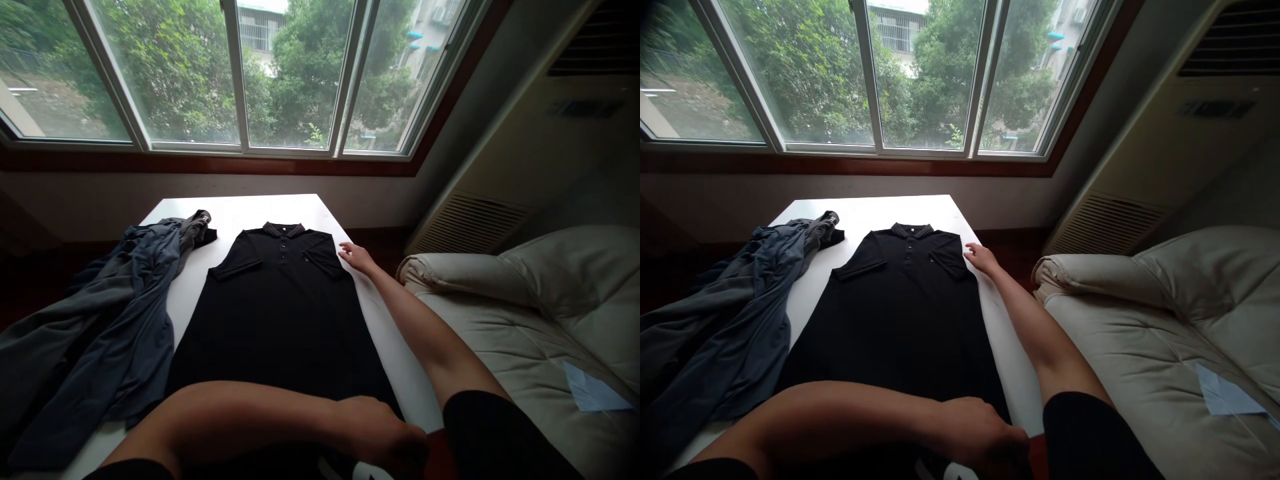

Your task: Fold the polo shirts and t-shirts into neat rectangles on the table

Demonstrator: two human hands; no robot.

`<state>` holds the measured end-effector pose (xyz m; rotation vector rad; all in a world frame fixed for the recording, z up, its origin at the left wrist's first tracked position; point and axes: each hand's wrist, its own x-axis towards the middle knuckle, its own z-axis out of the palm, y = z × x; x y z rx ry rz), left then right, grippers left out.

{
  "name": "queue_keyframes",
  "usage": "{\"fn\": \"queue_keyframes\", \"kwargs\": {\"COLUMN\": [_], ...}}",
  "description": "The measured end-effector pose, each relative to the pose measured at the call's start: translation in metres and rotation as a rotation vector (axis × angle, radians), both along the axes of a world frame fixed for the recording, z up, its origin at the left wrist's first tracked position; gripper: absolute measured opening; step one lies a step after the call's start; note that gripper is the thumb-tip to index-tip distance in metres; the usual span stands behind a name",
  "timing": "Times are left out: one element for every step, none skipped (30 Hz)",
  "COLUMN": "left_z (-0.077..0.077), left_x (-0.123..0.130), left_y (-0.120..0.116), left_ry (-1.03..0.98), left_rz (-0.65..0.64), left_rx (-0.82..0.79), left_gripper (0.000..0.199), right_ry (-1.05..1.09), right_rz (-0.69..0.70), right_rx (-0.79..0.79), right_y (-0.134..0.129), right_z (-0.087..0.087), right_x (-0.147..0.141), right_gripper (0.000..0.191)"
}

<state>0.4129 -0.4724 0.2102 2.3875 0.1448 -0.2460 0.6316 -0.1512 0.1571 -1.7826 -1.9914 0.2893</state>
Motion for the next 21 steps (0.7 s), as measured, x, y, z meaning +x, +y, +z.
{"fn": "queue_keyframes", "kwargs": {"left_z": [0.001,0.002,0.002,0.002,0.002,0.003,0.003,0.004,0.005,0.007,0.009,0.012,0.014,0.016,0.017,0.019,0.02,0.021,0.023,0.026,0.029], "left_x": [-0.001,-0.002,-0.003,-0.006,-0.01,-0.015,-0.022,-0.03,-0.04,-0.052,-0.063,-0.075,-0.086,-0.097,-0.108,-0.117,-0.126,-0.135,-0.143,-0.152,-0.161], "left_y": [0.001,0.002,0.004,0.005,0.006,0.007,0.007,0.007,0.006,0.005,0.004,0.003,0.002,0.001,0.0,-0.001,-0.002,-0.003,-0.003,-0.004,-0.005], "left_ry": [0.0,0.001,0.0,-0.005,-0.018,-0.038,-0.064,-0.095,-0.124,-0.151,-0.172,-0.183,-0.183,-0.17,-0.153,-0.139,-0.129,-0.124,-0.129,-0.145,-0.169], "left_rz": [-0.004,-0.006,-0.009,-0.01,-0.009,-0.004,0.013,0.041,0.076,0.111,0.148,0.185,0.219,0.244,0.26,0.263,0.255,0.244,0.238,0.239,0.248], "left_rx": [-0.004,-0.003,0.003,0.012,0.021,0.026,0.031,0.036,0.046,0.063,0.093,0.133,0.18,0.226,0.267,0.299,0.32,0.331,0.333,0.321,0.297], "left_gripper": [0.048,0.049,0.049,0.049,0.046,0.043,0.039,0.036,0.033,0.029,0.026,0.023,0.021,0.02,0.018,0.018,0.018,0.018,0.019,0.019,0.019], "right_ry": [0.016,0.03,0.044,0.056,0.062,0.061,0.05,0.033,0.016,0.005,0.003,0.011,0.031,0.063,0.101,0.139,0.174,0.206,0.233,0.256,0.278], "right_rz": [-0.016,-0.039,-0.061,-0.077,-0.089,-0.104,-0.122,-0.144,-0.165,-0.18,-0.184,-0.181,-0.174,-0.166,-0.161,-0.158,-0.153,-0.146,-0.137,-0.126,-0.113], "right_rx": [-0.003,-0.003,-0.001,0.001,0.007,0.02,0.04,0.064,0.086,0.098,0.094,0.073,0.043,0.007,-0.026,-0.05,-0.065,-0.073,-0.077,-0.08,-0.082], "right_y": [0.009,0.019,0.028,0.037,0.045,0.052,0.059,0.065,0.07,0.075,0.079,0.082,0.085,0.086,0.088,0.089,0.089,0.09,0.091,0.093,0.096], "right_z": [0.0,-0.001,-0.001,-0.002,-0.003,-0.005,-0.007,-0.009,-0.011,-0.013,-0.014,-0.013,-0.012,-0.009,-0.005,0.0,0.007,0.014,0.023,0.032,0.042], "right_x": [-0.006,-0.01,-0.015,-0.019,-0.023,-0.028,-0.033,-0.038,-0.044,-0.05,-0.055,-0.059,-0.063,-0.066,-0.069,-0.072,-0.075,-0.08,-0.087,-0.095,-0.106], "right_gripper": [0.046,0.047,0.049,0.05,0.051,0.05,0.05,0.049,0.049,0.049,0.049,0.049,0.048,0.046,0.043,0.038,0.033,0.027,0.021,0.017,0.015]}}
